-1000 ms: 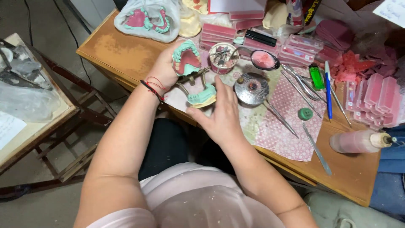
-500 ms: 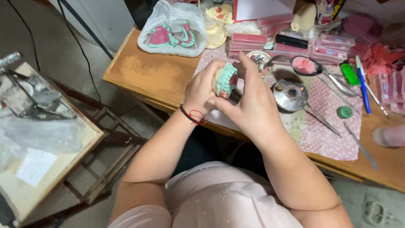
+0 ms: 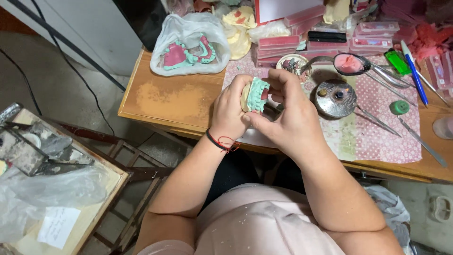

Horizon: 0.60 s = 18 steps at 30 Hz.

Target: Shaping and refining dental models using wax and a small tool

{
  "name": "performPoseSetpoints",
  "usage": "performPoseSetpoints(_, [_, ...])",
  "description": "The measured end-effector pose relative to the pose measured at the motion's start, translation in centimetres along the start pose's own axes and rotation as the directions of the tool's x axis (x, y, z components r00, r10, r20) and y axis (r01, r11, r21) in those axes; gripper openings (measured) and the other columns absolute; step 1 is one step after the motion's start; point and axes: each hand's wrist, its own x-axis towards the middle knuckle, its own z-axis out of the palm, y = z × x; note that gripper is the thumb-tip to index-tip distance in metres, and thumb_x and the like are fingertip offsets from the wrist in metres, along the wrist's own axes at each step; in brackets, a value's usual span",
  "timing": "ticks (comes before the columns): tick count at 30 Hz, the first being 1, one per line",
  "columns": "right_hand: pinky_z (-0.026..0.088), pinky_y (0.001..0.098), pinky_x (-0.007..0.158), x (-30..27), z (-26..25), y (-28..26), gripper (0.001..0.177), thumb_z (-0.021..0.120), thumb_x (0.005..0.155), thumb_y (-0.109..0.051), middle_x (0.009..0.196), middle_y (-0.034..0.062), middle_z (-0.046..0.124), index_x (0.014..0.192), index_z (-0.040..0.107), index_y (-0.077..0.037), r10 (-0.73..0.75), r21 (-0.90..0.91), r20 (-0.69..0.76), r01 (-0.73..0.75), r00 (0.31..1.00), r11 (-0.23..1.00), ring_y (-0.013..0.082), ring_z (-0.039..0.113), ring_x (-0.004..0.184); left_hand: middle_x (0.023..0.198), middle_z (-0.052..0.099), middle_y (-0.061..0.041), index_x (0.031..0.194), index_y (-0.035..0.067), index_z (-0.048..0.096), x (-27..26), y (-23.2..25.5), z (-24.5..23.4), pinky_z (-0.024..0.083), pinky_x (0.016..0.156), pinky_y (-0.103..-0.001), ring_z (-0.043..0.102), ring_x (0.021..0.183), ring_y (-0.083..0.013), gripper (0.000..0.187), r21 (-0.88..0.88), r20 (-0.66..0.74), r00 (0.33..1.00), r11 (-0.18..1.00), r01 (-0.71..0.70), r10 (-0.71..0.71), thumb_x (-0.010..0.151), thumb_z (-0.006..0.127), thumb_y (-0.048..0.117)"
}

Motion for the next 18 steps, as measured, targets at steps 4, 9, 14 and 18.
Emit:
performPoseSetpoints(4, [0.057, 0.0335, 0.103, 0.0, -0.1, 0.5, 0.082, 0.091, 0.077, -0.023, 0.133, 0.0171, 0.059, 0.141, 0.044, 0.001, -0.05, 0.025, 0.004, 0.05, 0.999, 0.998, 0.0233, 0.066, 0.119, 0.101, 0.07, -0.004, 0.117, 0.016, 0.054, 0.0, 0.4, -0.2, 0.048, 0.069, -0.047, 0.068, 0.087, -0.0335, 0.05, -0.006, 0.016, 1.0, 1.0, 0.024, -0.024, 0.077, 0.063, 0.043])
performPoseSetpoints(9, [0.058, 0.0348, 0.101, 0.1, -0.4, 0.7, 0.084, 0.09, 0.079, -0.027, 0.143, 0.018, 0.056, 0.143, 0.043, 0.0, -0.044, 0.012, 0.044, 0.044, 0.998, 0.999, 0.0222, 0.069, 0.114, 0.105, 0.073, -0.006, 0.123, 0.016, 0.055, -0.1, -0.3, 0.3, 0.05, 0.075, -0.047, 0.071, 0.093, -0.0361, 0.059, 0.002, -0.009, 1.0, 1.0, 0.029, -0.029, 0.078, 0.066, 0.052])
performPoseSetpoints(14, [0.056, 0.0331, 0.101, 0.1, -1.0, 0.8, 0.076, 0.085, 0.081, -0.02, 0.138, 0.0158, 0.058, 0.142, 0.043, -0.001, -0.031, 0.036, 0.078, 0.029, 0.996, 0.999, 0.0217, 0.069, 0.114, 0.101, 0.074, -0.004, 0.119, 0.019, 0.055, 0.0, 0.8, -0.1, 0.05, 0.07, -0.045, 0.071, 0.088, -0.0343, 0.053, 0.005, -0.019, 0.997, 0.997, 0.077, -0.077, 0.073, 0.074, 0.037])
performPoseSetpoints(18, [0.058, 0.0343, 0.102, 0.0, -0.5, 1.6, 0.088, 0.094, 0.076, -0.026, 0.139, 0.0178, 0.057, 0.143, 0.043, 0.0, -0.072, 0.029, 0.016, 0.072, 0.997, 0.997, 0.0235, 0.066, 0.12, 0.098, 0.073, -0.006, 0.12, 0.015, 0.054, 0.0, 0.0, 0.4, 0.049, 0.07, -0.044, 0.069, 0.085, -0.0336, 0.051, -0.013, -0.035, 0.999, 1.0, 0.001, -0.002, 0.076, 0.071, 0.032])
